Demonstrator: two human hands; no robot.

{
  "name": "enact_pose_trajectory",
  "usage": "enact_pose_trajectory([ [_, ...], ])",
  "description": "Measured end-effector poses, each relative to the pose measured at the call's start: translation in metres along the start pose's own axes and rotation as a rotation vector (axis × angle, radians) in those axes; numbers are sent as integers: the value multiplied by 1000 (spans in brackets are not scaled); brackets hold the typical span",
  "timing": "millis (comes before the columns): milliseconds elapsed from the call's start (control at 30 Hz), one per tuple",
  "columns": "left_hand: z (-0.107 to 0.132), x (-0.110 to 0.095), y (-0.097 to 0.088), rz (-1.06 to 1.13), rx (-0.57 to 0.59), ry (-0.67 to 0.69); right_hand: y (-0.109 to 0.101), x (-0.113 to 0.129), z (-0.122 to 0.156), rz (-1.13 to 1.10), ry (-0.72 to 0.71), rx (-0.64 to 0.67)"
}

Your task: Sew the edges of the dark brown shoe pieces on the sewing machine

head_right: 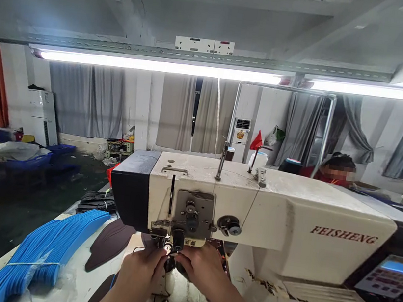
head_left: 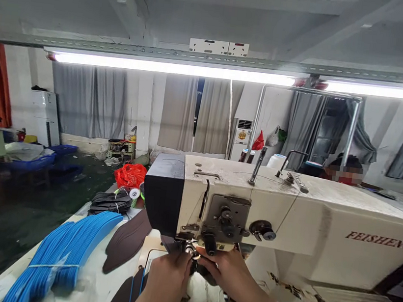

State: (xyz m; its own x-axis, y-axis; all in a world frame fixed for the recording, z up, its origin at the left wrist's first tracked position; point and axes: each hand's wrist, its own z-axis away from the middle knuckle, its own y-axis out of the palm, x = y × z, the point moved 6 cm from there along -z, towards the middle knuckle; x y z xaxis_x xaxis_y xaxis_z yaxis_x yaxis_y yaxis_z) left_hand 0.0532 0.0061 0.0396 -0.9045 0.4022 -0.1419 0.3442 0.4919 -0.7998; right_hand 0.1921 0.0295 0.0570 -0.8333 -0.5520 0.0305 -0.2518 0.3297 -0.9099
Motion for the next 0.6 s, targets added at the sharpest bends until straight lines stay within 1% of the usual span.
enact_pose_trajectory([
  [67,-5,-1,6,-79,37,-4,-6,3,0,16,-4,14],
  [167,-9,-2,11,-100,54,-12,-12,11,1,42,16,-5],
  [267,-9,-1,13,-103,60,-24,-12,22,4,128,41,-39],
  [400,-8,-1,10,-95,59,-48,-4,36,10,275,133,-84],
  [500,-8,-1,9,-86,56,-58,6,43,12,297,229,-104],
  [600,-8,0,10,-77,48,-62,14,49,12,294,292,-100],
])
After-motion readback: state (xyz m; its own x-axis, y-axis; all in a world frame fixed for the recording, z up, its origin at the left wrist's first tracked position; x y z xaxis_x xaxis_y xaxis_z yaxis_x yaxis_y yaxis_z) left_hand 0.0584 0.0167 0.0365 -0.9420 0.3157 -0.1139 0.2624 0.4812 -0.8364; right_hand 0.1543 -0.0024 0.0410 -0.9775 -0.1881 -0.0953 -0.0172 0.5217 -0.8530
